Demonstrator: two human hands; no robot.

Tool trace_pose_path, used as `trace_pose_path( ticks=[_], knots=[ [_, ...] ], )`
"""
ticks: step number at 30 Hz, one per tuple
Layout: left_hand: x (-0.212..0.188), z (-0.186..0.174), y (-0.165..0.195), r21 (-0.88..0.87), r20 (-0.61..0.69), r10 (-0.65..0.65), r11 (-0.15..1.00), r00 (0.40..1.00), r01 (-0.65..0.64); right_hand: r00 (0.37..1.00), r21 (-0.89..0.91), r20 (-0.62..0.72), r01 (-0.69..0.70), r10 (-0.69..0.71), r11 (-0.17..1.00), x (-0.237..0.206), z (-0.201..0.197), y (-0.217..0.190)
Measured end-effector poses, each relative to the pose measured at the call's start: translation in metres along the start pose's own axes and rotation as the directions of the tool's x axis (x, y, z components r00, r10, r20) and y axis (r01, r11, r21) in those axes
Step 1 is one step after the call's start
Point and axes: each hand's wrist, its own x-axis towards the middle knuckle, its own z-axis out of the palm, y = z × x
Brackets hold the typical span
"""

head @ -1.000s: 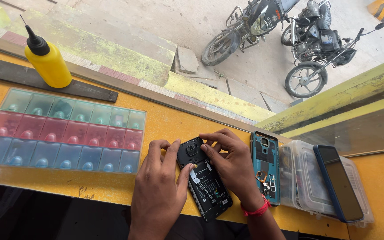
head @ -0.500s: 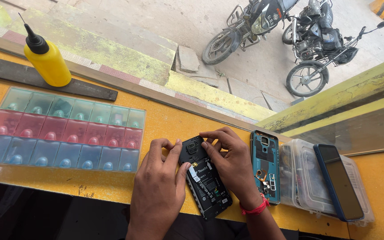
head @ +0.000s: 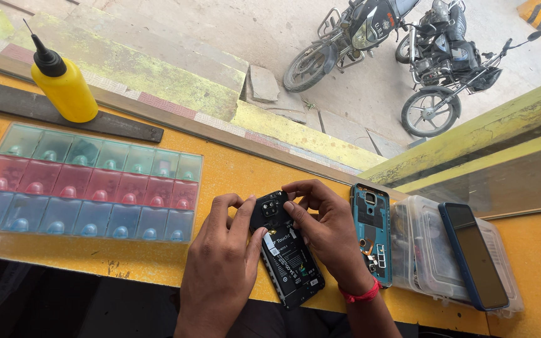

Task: The person opens a smartphone and removes internal components including the camera module and ribbon cables. They place the removed parts on the workbench and continue to disconnect additional connectors from the motherboard.

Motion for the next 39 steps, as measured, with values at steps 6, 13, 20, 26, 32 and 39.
trace_pose_path(
  ticks=[6,13,20,26,32,39],
  knots=[
    [-0.005,-0.002,-0.002,-0.143,-0.181,0.078,0.984,0.981,-0.104,0.999,0.335,-0.047,0.034,-0.019,0.942,-0.001,-0.001,0.001],
    [-0.003,-0.004,0.002,-0.084,-0.176,0.138,0.984,0.975,-0.154,0.986,0.382,-0.12,0.156,-0.118,0.911,-0.001,-0.003,0.003],
    [-0.002,-0.001,0.003,-0.014,-0.163,0.137,0.99,0.977,-0.141,0.986,0.311,-0.081,0.167,-0.149,0.936,-0.003,0.001,-0.001],
    [-0.004,0.0,0.002,0.03,-0.158,0.129,0.992,0.979,-0.126,0.989,0.288,-0.077,0.144,-0.127,0.947,-0.006,0.002,-0.003],
    [-0.007,0.001,0.002,0.106,-0.276,0.097,0.992,0.956,-0.07,0.968,0.167,-0.15,0.223,-0.199,0.96,-0.006,0.005,-0.004],
    [-0.008,0.002,0.001,0.211,-0.416,0.092,0.978,0.905,-0.003,0.732,-0.519,-0.242,0.457,-0.637,0.722,-0.011,0.011,-0.006]
  ],
)
